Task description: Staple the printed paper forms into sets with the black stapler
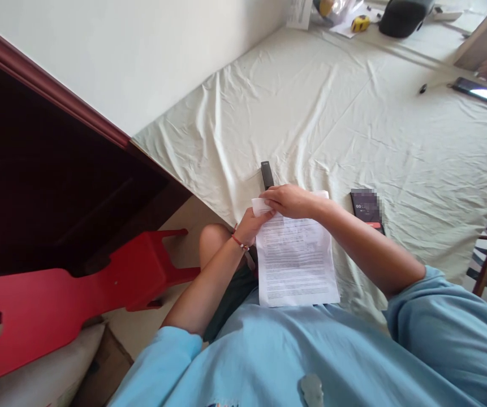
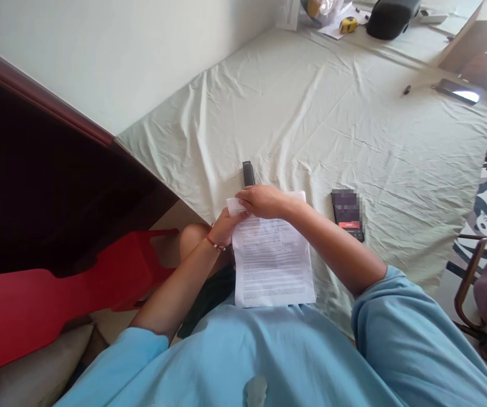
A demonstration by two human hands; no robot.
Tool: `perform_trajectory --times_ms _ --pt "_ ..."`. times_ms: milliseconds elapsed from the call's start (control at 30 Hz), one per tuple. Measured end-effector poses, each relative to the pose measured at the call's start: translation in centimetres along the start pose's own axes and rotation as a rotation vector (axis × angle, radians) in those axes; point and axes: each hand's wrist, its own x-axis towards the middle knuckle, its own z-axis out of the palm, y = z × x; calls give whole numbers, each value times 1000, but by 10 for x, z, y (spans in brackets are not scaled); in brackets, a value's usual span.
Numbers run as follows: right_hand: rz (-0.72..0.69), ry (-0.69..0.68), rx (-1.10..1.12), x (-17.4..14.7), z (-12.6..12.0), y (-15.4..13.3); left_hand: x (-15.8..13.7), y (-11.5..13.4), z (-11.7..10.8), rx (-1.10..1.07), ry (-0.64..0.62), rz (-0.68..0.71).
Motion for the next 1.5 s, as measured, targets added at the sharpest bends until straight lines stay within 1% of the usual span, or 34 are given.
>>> perform_trajectory --times_ms 100,167,300,400,533,633,700,767,800,867,933,1000,1067,1167,1233,1300,1400,1467,1500 --pt "28 37 -5 2 5 -2 2 0 1 22 -13 -9" --pt "46 19 -28 4 8 -4 4 1 2 35 3 -8" --pt "25 33 -76 8 8 -8 6 3 1 21 8 -8" --pt "10 1 -78 10 7 -8 7 5 -1 26 6 -24" --pt "-32 61 -101 12 8 -10 9 4 -2 22 11 -29" --pt "-41 -3 -147 13 7 -14 10 2 -3 32 16 3" --pt "-4 22 -168 11 4 -16 9 2 -4 50 16 7" --pt "74 86 -192 6 2 -15 7 4 -7 38 8 0" --pt "117 96 -198 3 1 -14 5 5 -9 22 8 -1" --pt "173 67 -184 -2 1 -10 2 7 -13 -6 18 -3" --pt "195 48 -156 -7 5 -6 0 8 -16 -18 43 -3" --pt "202 92 -144 -9 10 -3 -2 8 -18 -22 63 4" --pt "211 167 -145 -10 16 -1 -3 7 -17 -24 79 8" --pt "210 261 -101 -10 23 1 0 7 -11 -31 82 -16" --pt "226 286 -55 -7 25 4 4 7 -5 -50 69 -53" --pt "264 264 -36 -4 24 10 7 7 2 -79 68 -112" --pt "360 116 -39 2 19 22 7 2 12 -137 115 -190" --pt "403 14 -40 4 17 28 4 -4 15 -167 169 -194" --pt "411 -14 -43 4 18 30 2 -8 15 -172 199 -184"
